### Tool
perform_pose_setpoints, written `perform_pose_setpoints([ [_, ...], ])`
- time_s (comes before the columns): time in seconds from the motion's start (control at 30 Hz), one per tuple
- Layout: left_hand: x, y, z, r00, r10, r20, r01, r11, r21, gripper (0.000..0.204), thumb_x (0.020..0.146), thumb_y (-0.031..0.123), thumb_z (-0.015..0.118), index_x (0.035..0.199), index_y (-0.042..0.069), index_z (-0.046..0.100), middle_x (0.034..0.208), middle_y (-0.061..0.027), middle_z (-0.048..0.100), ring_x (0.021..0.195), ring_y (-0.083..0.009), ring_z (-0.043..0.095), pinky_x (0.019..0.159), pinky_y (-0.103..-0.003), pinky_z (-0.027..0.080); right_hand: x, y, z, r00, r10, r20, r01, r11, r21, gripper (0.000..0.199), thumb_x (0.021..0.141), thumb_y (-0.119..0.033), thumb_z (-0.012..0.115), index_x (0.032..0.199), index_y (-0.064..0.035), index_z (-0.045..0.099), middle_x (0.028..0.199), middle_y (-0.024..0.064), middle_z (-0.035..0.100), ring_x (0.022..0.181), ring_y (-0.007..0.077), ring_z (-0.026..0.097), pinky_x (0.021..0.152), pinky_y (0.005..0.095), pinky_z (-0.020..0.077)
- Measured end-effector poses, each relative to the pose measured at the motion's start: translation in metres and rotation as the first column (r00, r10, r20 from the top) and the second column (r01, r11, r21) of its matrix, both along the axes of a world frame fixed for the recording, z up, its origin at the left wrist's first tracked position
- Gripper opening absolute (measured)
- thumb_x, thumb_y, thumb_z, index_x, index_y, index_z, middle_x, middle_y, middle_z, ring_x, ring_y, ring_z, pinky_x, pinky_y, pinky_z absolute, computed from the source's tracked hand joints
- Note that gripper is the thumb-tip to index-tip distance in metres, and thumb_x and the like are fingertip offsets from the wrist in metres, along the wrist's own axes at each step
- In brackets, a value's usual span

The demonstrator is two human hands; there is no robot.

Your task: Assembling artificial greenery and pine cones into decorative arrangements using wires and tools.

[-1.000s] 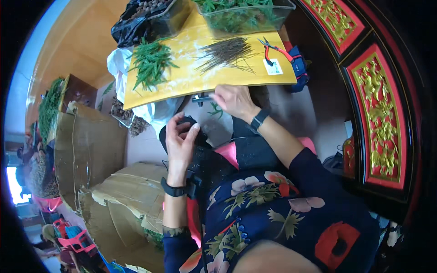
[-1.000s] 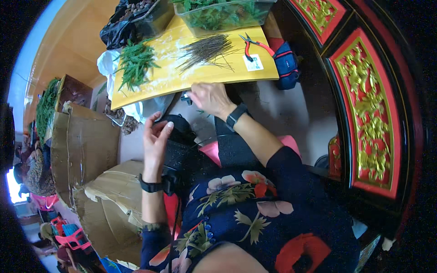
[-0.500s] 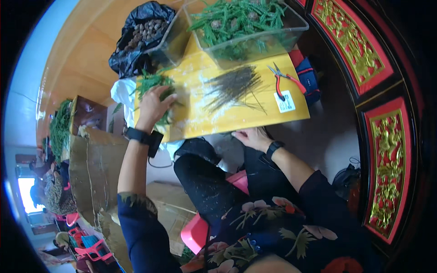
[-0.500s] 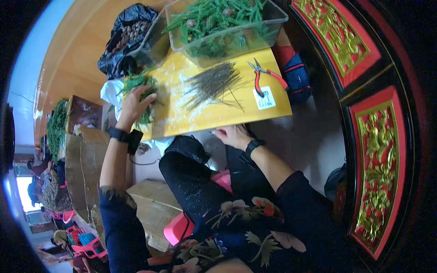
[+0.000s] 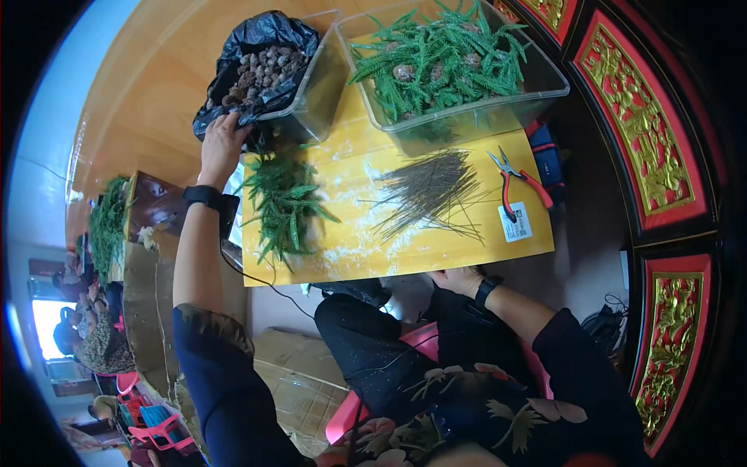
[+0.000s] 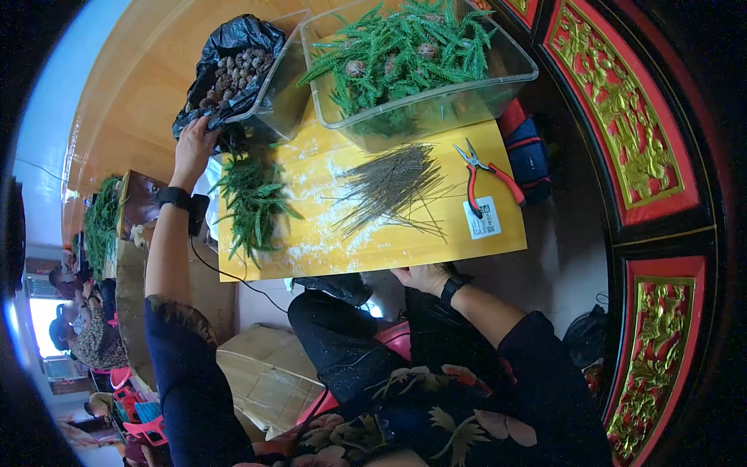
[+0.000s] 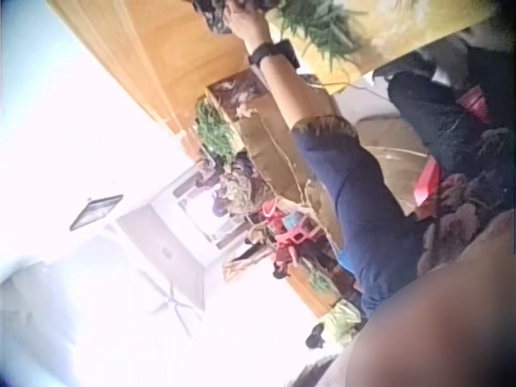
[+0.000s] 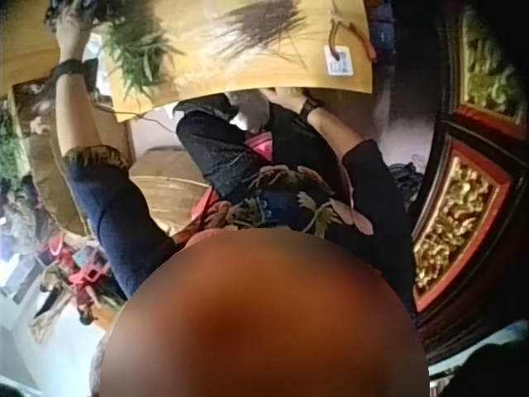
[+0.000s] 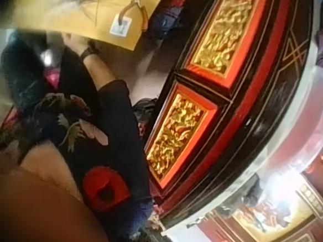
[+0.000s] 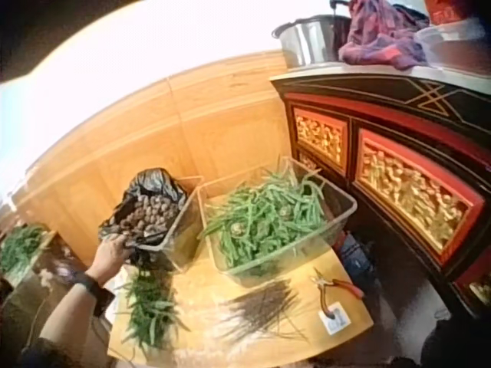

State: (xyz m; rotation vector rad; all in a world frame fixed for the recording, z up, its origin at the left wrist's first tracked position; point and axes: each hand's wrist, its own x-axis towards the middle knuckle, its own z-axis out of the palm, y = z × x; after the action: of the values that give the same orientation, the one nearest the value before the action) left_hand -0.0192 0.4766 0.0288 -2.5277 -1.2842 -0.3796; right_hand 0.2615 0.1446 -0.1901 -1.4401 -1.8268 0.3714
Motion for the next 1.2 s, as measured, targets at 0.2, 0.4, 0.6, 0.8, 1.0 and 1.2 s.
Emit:
perform_pose_setpoints([
  [0.2,0.019,-0.021,0.006,0.998,-0.019,0.055,0.023,0.997,-0.075,0.026,0.083,0.025,0.056,0.092,0.001,0.053,0.086,-0.0155,0.057,0.082,-0.0358,0.055,0.07,-0.039,0.044,0.006,-0.001,-0.009,0.998,-0.019,0.052,0.022,0.997,-0.069,0.029,0.078,-0.026,0.06,0.1,-0.0063,0.062,0.095,0.0129,0.062,0.085,0.0308,0.058,0.076,0.0396,0.0459],
  [0.4,0.007,-0.006,0.034,0.994,-0.028,0.104,0.071,0.9,-0.43,0.036,0.086,0.037,0.054,0.099,0.004,0.057,0.081,-0.0126,0.06,0.074,-0.0271,0.058,0.068,-0.035,0.044,0.007,-0.001,0.004,1.0,0.006,-0.016,-0.007,0.996,-0.087,0.027,0.079,-0.024,0.058,0.1,-0.0065,0.062,0.096,0.012,0.062,0.086,0.0304,0.058,0.076,0.0389,0.0463],
  [0.6,0.011,0.089,0.081,0.998,0.042,0.045,0.0,0.727,-0.687,0.041,0.084,0.046,0.054,0.104,0.011,0.058,0.085,0.0024,0.058,0.075,-0.0118,0.052,0.064,-0.028,0.044,0.003,-0.009,-0.002,1.0,0.016,-0.007,-0.017,0.993,-0.121,0.028,0.081,-0.026,0.056,0.1,-0.006,0.061,0.095,0.0118,0.062,0.085,0.0288,0.059,0.075,0.0386,0.0476],
  [0.8,0.05,0.153,0.088,0.93,0.17,-0.326,-0.361,0.587,-0.725,0.053,0.079,0.051,0.059,0.116,0.013,0.051,0.095,-0.0018,0.058,0.086,-0.0156,0.051,0.071,-0.037,0.047,0.005,-0.006,0.017,0.981,0.09,-0.17,-0.139,0.944,-0.301,0.029,0.08,-0.023,0.056,0.105,-0.0073,0.06,0.101,0.011,0.061,0.091,0.0285,0.058,0.079,0.038,0.0466],
  [1.0,0.051,0.185,0.035,0.935,0.25,-0.253,-0.354,0.595,-0.721,0.069,0.073,0.05,0.065,0.129,0.017,0.04,0.119,-0.0069,0.051,0.112,-0.0237,0.044,0.073,-0.05,0.046,0.012,-0.011,0.022,0.986,0.118,0.117,-0.098,0.981,-0.165,0.035,0.081,-0.025,0.053,0.112,-0.0088,0.056,0.11,0.0112,0.058,0.101,0.0277,0.055,0.084,0.0376,0.0449],
  [1.2,0.052,0.204,0.006,0.962,0.228,-0.149,-0.25,0.521,-0.816,0.073,0.076,0.036,0.068,0.132,0.013,0.028,0.117,-0.0048,0.047,0.094,-0.0165,0.048,0.071,-0.035,0.046,0.014,-0.016,0.011,0.918,0.217,0.332,-0.175,0.973,-0.153,0.038,0.083,-0.028,0.05,0.117,-0.0108,0.053,0.115,0.0102,0.055,0.105,0.0266,0.053,0.088,0.0387,0.0432],
])
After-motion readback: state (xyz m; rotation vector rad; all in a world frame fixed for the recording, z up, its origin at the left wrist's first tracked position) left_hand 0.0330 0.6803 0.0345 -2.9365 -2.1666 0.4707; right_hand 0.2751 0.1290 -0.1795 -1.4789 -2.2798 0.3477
